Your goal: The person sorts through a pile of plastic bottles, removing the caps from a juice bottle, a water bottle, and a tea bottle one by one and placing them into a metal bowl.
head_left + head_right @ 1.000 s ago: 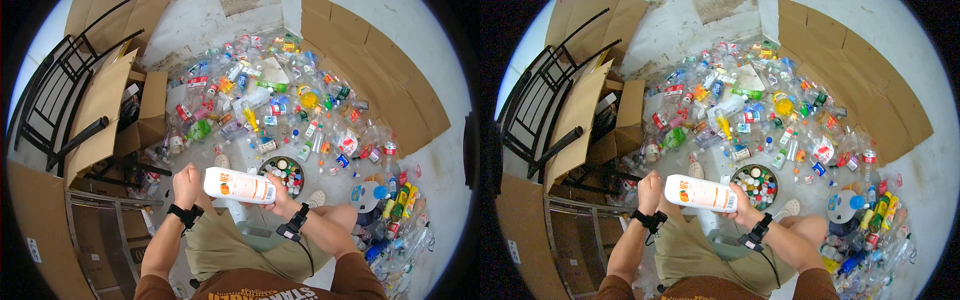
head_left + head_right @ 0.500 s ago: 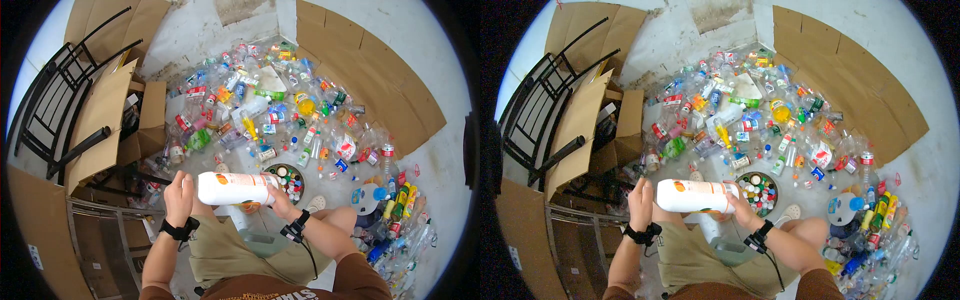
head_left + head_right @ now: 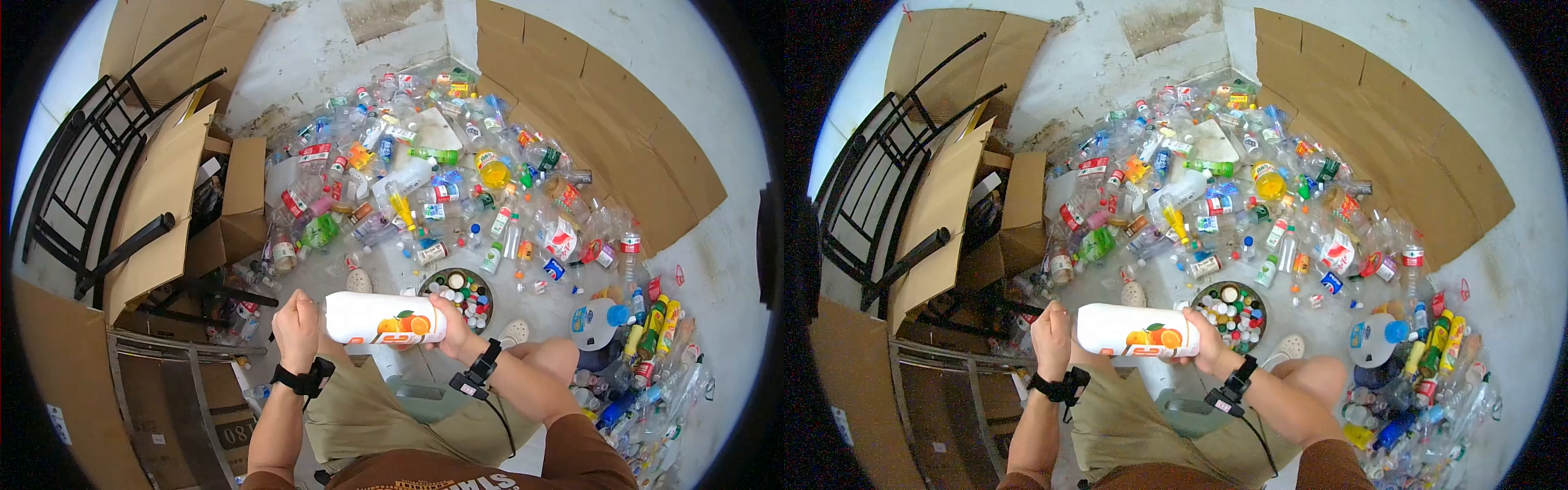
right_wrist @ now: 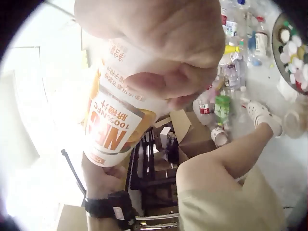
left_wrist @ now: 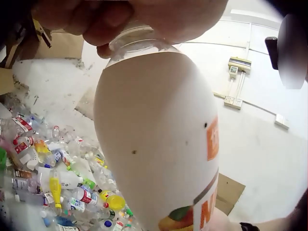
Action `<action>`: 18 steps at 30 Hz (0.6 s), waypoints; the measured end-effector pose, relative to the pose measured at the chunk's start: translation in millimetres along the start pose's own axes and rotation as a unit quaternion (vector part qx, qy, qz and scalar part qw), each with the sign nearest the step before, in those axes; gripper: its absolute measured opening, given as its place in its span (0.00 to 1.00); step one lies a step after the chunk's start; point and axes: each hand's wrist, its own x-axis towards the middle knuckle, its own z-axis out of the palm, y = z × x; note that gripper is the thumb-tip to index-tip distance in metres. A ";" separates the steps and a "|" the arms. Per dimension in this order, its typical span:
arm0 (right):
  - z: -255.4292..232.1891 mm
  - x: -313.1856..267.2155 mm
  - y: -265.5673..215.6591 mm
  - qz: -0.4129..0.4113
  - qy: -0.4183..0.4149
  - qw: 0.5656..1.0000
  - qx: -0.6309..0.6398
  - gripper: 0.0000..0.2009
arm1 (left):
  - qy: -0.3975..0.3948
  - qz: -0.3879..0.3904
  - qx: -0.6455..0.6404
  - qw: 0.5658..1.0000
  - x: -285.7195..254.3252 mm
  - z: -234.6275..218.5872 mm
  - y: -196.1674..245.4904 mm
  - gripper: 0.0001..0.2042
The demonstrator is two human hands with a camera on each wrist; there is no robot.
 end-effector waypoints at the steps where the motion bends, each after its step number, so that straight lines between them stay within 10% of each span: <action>1: -1.8 -1.0 -2.4 0.046 -0.018 0.999 0.013 0.25 | -0.005 0.007 0.006 1.000 1.0 -0.3 3.1 0.14; 7: -24.0 6.0 6.8 0.215 -0.095 0.970 0.063 0.31 | -0.025 0.140 0.070 0.987 1.2 -8.2 10.2 0.12; 10: -10.5 -1.9 4.6 0.177 0.029 0.984 -0.007 0.29 | -0.028 0.231 0.071 0.970 -0.3 -12.5 -0.3 0.12; 18: -5.5 1.4 3.8 -0.233 0.022 0.962 -0.144 0.33 | 0.024 -0.056 -0.031 0.998 -6.8 11.9 -33.0 0.18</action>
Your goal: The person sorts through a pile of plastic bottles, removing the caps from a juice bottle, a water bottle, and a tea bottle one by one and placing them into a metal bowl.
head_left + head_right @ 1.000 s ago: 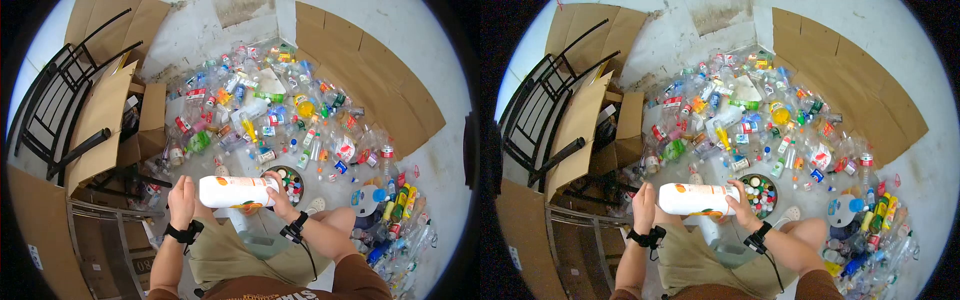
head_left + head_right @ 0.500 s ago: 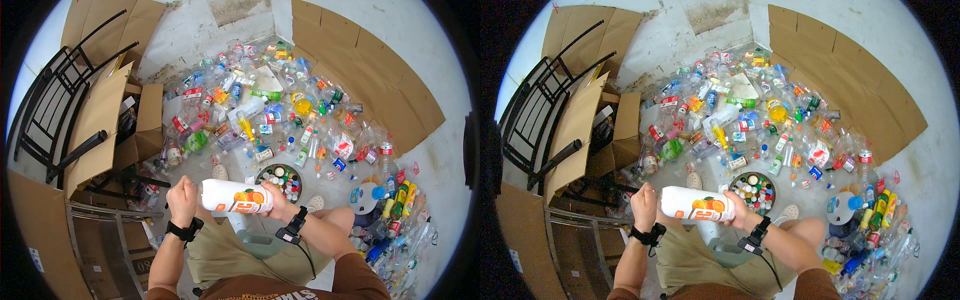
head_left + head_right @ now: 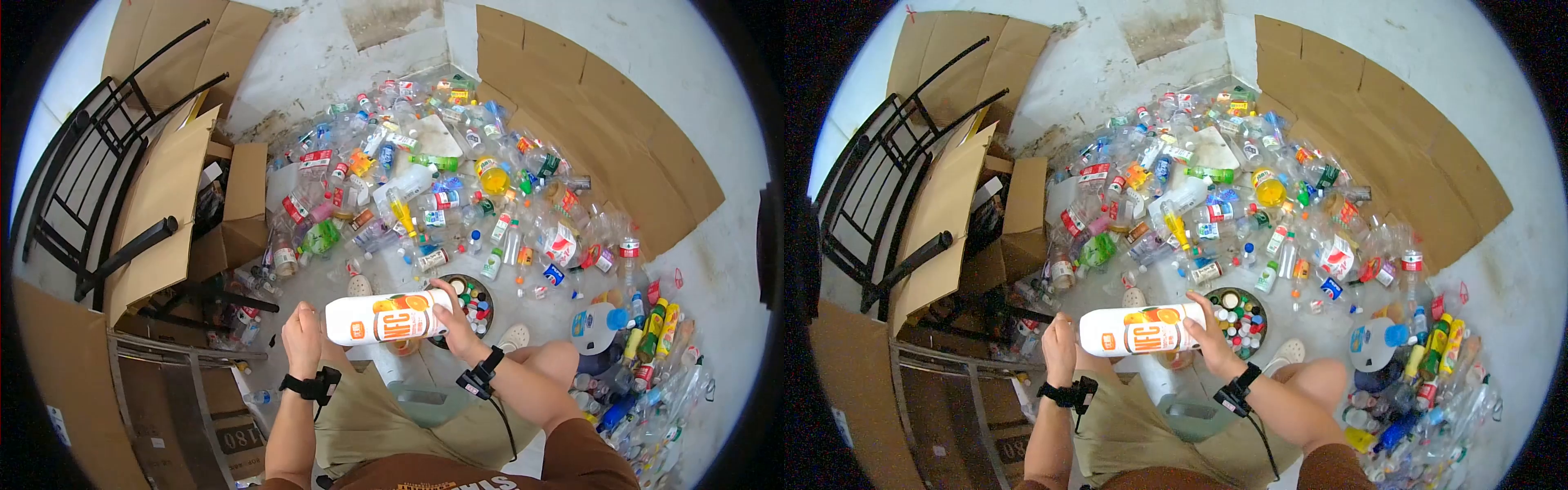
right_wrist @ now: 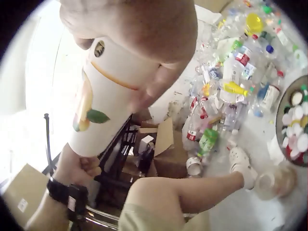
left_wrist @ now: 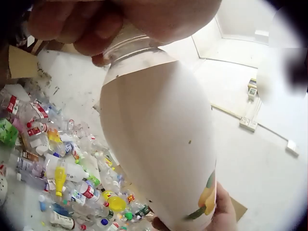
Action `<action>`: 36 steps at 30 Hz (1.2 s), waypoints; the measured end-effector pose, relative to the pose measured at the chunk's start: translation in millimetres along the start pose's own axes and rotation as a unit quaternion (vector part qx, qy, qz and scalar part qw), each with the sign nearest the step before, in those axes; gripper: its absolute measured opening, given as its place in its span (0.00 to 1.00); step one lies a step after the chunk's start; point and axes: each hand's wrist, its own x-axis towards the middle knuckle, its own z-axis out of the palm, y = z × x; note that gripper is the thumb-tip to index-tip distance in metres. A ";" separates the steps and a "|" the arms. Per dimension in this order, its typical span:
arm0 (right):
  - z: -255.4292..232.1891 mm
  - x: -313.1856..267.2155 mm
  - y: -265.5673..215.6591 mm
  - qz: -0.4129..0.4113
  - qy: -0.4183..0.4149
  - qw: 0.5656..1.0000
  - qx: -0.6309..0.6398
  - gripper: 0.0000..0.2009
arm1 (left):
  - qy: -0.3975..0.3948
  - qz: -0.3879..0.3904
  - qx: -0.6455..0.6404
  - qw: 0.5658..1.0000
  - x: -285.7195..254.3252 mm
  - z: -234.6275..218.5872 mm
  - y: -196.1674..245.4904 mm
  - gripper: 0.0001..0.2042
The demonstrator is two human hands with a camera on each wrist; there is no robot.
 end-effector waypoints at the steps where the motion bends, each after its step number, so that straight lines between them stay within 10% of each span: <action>1: -2.7 -0.1 -0.2 -0.040 -0.013 0.997 -0.063 0.34 | 0.005 -0.017 -0.020 1.000 0.9 2.5 -6.3 0.19; 10: 5.8 -9.6 -14.0 -0.175 -0.007 0.940 -0.294 0.34 | -0.106 -0.247 -0.085 0.960 12.7 -5.9 -8.5 0.23; 16: 5.2 -0.6 -12.9 0.091 0.047 0.992 -0.072 0.22 | -0.031 -0.048 0.093 0.994 8.4 2.1 -6.7 0.22; 23: -13.7 4.8 2.2 0.444 -0.027 0.888 0.115 0.30 | -0.046 0.169 0.137 0.975 -4.6 -12.7 35.7 0.13; 29: -18.7 0.6 20.5 0.513 -0.108 0.836 0.163 0.31 | -0.104 0.535 0.101 0.832 11.2 -47.5 59.2 0.10; 36: 0.2 -6.5 10.5 0.381 -0.062 0.905 0.181 0.30 | -0.073 0.392 0.083 0.913 11.7 -37.4 46.5 0.08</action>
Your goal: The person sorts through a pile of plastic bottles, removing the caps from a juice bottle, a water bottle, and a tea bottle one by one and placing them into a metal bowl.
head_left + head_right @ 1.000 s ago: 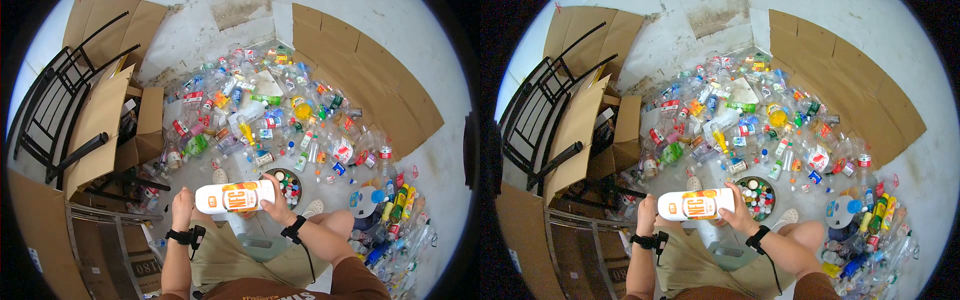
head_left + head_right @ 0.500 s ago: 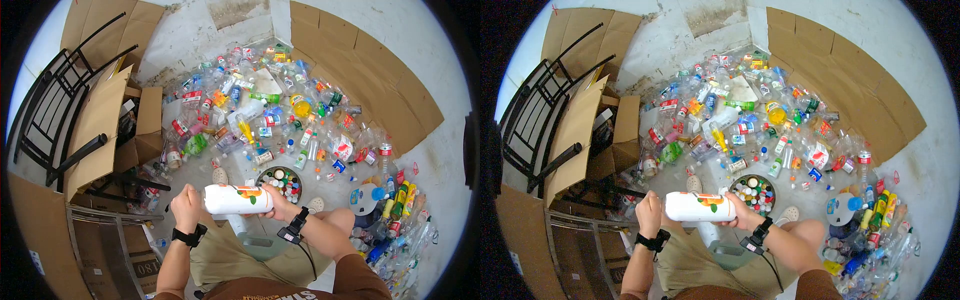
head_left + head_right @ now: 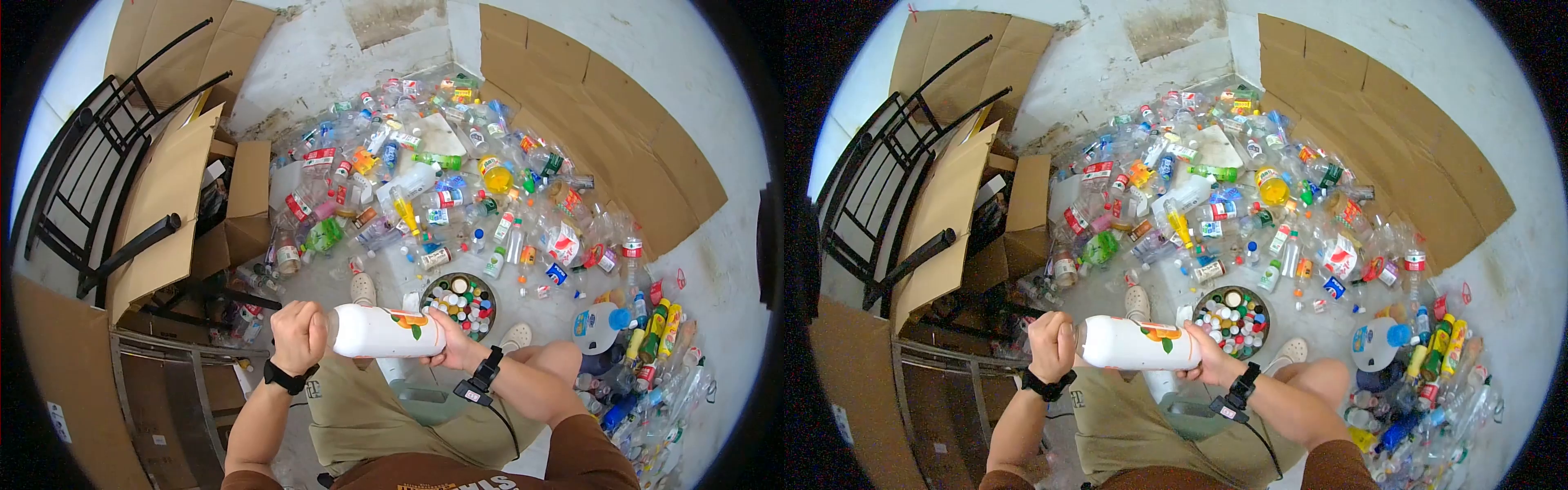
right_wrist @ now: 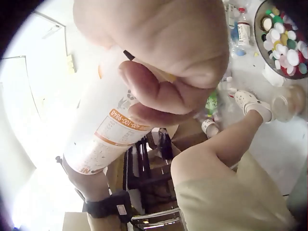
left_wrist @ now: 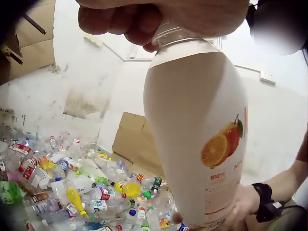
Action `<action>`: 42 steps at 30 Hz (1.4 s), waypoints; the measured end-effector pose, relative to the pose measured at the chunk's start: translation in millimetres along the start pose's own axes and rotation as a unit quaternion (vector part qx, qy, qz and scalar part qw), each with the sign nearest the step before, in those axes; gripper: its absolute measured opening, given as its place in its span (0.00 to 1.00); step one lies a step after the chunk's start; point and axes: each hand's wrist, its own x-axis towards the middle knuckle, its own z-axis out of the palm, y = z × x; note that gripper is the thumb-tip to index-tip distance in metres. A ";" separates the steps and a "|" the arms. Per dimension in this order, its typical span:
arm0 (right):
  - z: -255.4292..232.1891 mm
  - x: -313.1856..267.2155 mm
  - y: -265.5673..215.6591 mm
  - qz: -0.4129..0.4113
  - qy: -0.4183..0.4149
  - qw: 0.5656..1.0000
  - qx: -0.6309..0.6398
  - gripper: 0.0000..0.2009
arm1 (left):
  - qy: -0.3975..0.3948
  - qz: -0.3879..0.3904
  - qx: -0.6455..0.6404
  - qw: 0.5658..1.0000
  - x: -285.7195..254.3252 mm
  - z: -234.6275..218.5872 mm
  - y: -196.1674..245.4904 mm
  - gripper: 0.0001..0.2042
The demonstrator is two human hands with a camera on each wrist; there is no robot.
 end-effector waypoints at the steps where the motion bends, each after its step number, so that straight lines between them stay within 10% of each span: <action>1: -1.0 0.0 1.2 -0.018 -0.002 1.000 -0.003 0.30 | -0.001 -0.017 0.001 1.000 -2.2 2.3 -2.1 0.08; 10: 8.7 -8.4 -1.3 -0.256 0.093 0.956 -0.110 0.22 | -0.016 -0.344 -0.063 0.937 -20.8 33.1 -16.1 0.16; 18: 4.2 -17.5 -4.6 -0.521 0.105 0.700 -0.478 0.35 | 0.000 -0.573 -0.243 0.783 -31.6 38.5 -23.4 0.23; 21: 5.2 -3.5 -7.9 -0.511 0.060 0.776 -0.364 0.43 | 0.038 -0.477 -0.255 0.840 -27.1 30.2 -30.5 0.20; 24: 12.6 -14.4 -26.0 -0.188 -0.018 0.982 0.003 0.47 | 0.005 -0.292 -0.084 0.953 -15.3 11.9 -12.1 0.19; 31: -2.2 -7.7 -20.2 -0.022 -0.041 0.998 0.033 0.34 | 0.061 -0.030 -0.021 0.997 -9.1 3.9 -0.8 0.12; 42: -5.2 1.3 -13.0 -0.340 0.002 0.935 -0.103 0.22 | 0.066 -0.219 -0.008 0.973 -10.9 16.2 5.7 0.14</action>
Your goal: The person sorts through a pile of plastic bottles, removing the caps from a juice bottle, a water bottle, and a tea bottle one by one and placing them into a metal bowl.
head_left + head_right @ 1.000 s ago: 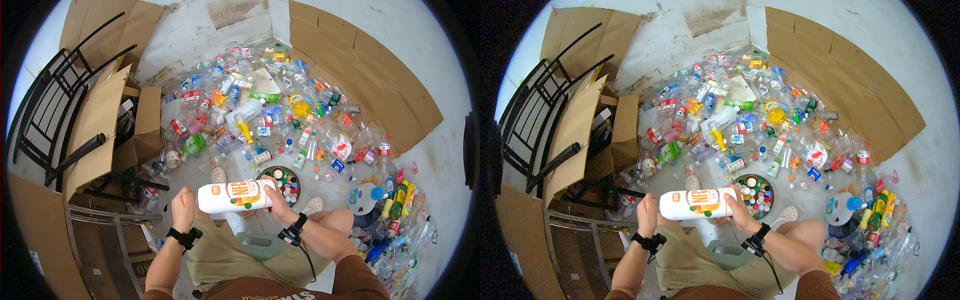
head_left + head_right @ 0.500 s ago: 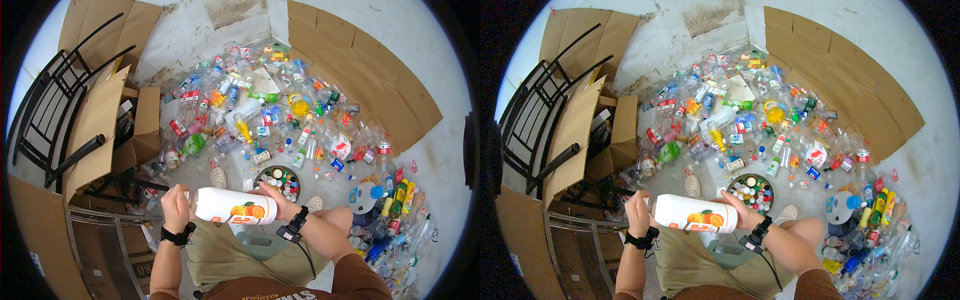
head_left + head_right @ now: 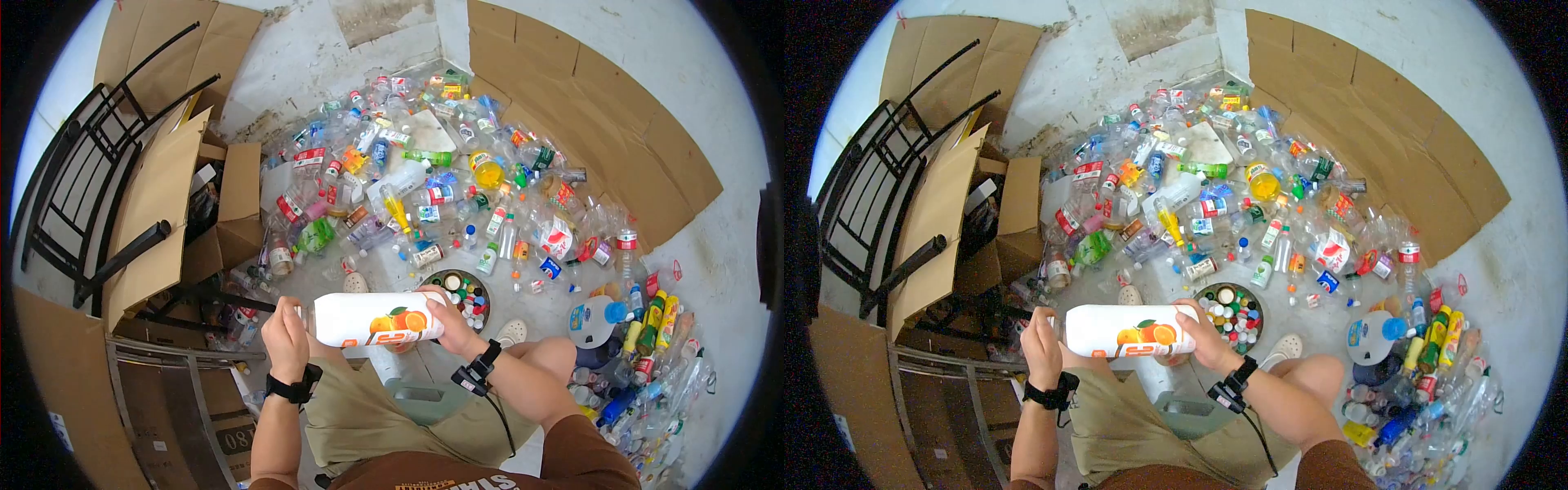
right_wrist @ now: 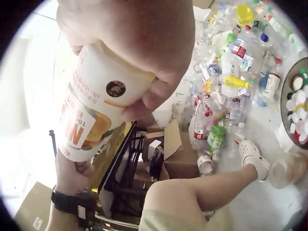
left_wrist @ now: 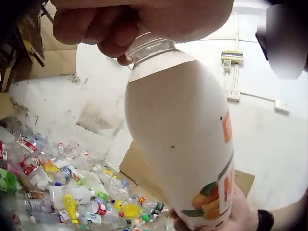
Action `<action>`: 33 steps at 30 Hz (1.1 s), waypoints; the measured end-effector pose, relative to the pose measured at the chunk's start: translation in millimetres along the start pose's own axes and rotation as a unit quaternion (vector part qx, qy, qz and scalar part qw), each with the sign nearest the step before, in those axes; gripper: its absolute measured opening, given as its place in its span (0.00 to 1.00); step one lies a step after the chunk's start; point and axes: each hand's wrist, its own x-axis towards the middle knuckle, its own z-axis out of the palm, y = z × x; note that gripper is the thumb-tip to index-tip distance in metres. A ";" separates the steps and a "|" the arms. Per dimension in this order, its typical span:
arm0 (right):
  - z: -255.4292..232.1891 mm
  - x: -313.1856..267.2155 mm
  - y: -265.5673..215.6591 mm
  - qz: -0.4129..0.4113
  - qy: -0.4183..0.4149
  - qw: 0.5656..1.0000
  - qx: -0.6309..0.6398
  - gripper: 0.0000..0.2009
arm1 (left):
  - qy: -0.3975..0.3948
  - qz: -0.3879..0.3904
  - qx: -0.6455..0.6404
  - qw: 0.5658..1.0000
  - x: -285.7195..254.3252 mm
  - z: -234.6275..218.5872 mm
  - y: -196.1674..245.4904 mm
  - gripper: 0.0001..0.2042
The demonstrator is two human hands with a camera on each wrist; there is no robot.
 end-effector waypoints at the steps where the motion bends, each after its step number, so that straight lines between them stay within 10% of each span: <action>1: -0.3 -0.3 0.4 -0.017 -0.003 1.000 -0.017 0.22 | 0.010 0.002 -0.001 1.000 1.2 1.1 0.7 0.13; 6: 3.0 -3.4 -2.0 -0.093 0.004 0.987 -0.133 0.21 | 0.000 -0.047 0.009 0.999 0.8 3.7 -4.1 0.14; 10: -1.1 1.7 -3.2 0.054 0.009 0.998 -0.012 0.22 | -0.030 -0.075 0.012 0.997 -3.0 0.7 5.7 0.13; 17: -5.5 -4.0 -16.7 0.402 -0.068 0.912 0.038 0.30 | -0.045 0.202 0.009 0.978 2.4 -19.3 20.2 0.14; 21: 8.0 -6.8 -19.6 0.321 -0.094 0.930 0.151 0.34 | -0.025 0.118 0.018 0.993 6.2 -20.2 14.5 0.14; 23: 8.8 -5.5 -9.8 0.195 -0.041 0.977 0.077 0.31 | -0.022 -0.032 0.014 0.999 4.6 -16.4 11.2 0.17; 28: -2.1 3.2 9.9 -0.083 -0.047 0.981 -0.168 0.27 | -0.013 -0.130 -0.006 0.991 -0.1 -3.9 5.1 0.17; 33: -7.1 -2.1 -8.4 0.234 -0.016 0.971 -0.049 0.26 | -0.069 -0.066 0.004 0.995 -6.2 -8.2 14.2 0.17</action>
